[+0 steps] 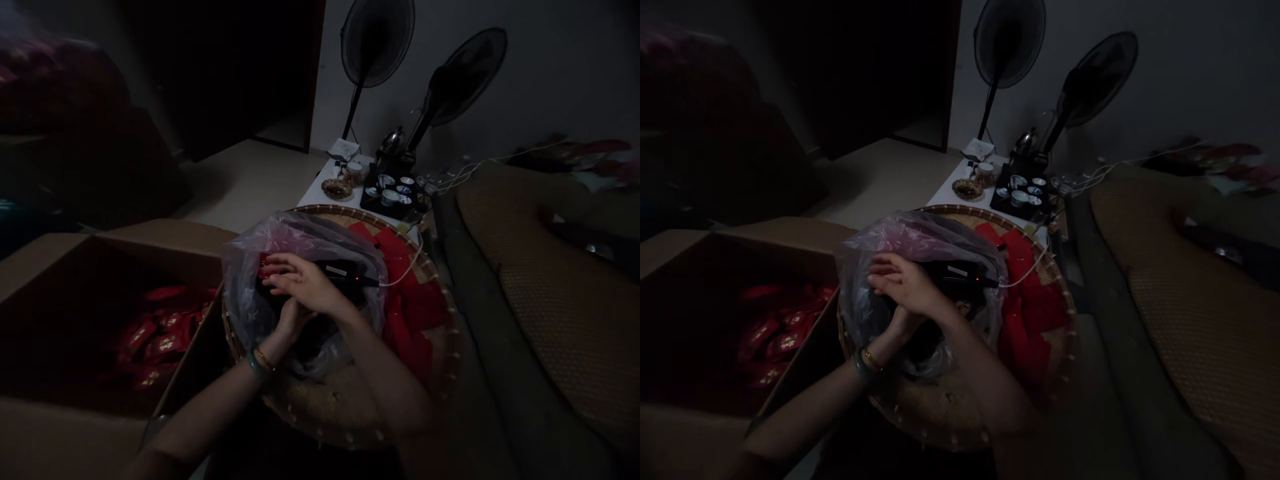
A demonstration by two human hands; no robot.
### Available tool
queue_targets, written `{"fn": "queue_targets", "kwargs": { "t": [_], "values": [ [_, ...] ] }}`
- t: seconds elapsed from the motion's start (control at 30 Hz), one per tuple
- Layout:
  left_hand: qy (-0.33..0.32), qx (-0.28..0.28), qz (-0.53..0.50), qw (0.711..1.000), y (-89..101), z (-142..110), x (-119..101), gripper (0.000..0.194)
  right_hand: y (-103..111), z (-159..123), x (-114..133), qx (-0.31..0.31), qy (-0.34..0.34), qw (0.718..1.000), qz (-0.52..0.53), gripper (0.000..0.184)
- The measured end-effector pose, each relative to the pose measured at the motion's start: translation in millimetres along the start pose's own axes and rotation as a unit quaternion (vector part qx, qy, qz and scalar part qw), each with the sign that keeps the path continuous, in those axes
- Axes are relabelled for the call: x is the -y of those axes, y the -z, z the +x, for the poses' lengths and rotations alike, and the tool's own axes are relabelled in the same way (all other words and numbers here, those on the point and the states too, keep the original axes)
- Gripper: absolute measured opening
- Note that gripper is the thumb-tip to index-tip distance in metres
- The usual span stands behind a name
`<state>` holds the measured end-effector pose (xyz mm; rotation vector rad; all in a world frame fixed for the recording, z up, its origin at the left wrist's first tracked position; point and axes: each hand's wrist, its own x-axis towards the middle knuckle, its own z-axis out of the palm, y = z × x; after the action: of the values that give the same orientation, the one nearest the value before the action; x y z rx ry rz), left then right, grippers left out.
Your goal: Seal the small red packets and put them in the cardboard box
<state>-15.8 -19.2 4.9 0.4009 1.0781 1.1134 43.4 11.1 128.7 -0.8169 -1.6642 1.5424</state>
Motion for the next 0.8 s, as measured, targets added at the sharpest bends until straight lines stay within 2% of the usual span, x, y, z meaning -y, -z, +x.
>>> {"fn": "queue_targets", "kwargs": {
  "t": [0.07, 0.17, 0.27, 0.33, 0.4, 0.53, 0.6, 0.7, 0.8],
  "values": [
    [-0.003, -0.003, -0.022, 1.000, 1.7, 0, -2, 0.022, 5, 10, -17, -0.005, -0.012, 0.992, -0.127, 0.023],
    [0.018, -0.024, -0.062, 0.998, 3.0, 1, -5, 0.021, 31, 19, -56, -0.057, -0.038, 0.931, -0.359, 0.019],
    [0.031, -0.050, -0.071, 0.996, 2.9, 2, -7, 0.022, 51, 28, -88, -0.138, -0.058, 0.877, -0.456, 0.024],
    [0.022, -0.055, -0.069, 0.996, 3.0, 2, -8, 0.022, 52, 39, -102, -0.153, -0.032, 0.857, -0.490, 0.029],
    [0.014, -0.056, -0.063, 0.996, 3.7, 2, -9, 0.024, 46, 53, -111, -0.144, -0.019, 0.846, -0.513, 0.035],
    [0.009, -0.057, -0.052, 0.997, 5.4, 2, -11, 0.027, 36, 78, -123, -0.132, -0.052, 0.850, -0.507, 0.043],
    [0.009, -0.061, -0.051, 0.997, 5.4, 2, -12, 0.028, 38, 85, -128, -0.136, -0.059, 0.867, -0.475, 0.047],
    [0.019, -0.070, -0.051, 0.996, 4.1, 2, -13, 0.030, 49, 90, -135, -0.137, -0.036, 0.906, -0.400, 0.044],
    [0.025, -0.067, -0.052, 0.996, 2.3, 1, -13, 0.031, 58, 95, -137, -0.142, -0.013, 0.924, -0.354, 0.038]
  ]
}}
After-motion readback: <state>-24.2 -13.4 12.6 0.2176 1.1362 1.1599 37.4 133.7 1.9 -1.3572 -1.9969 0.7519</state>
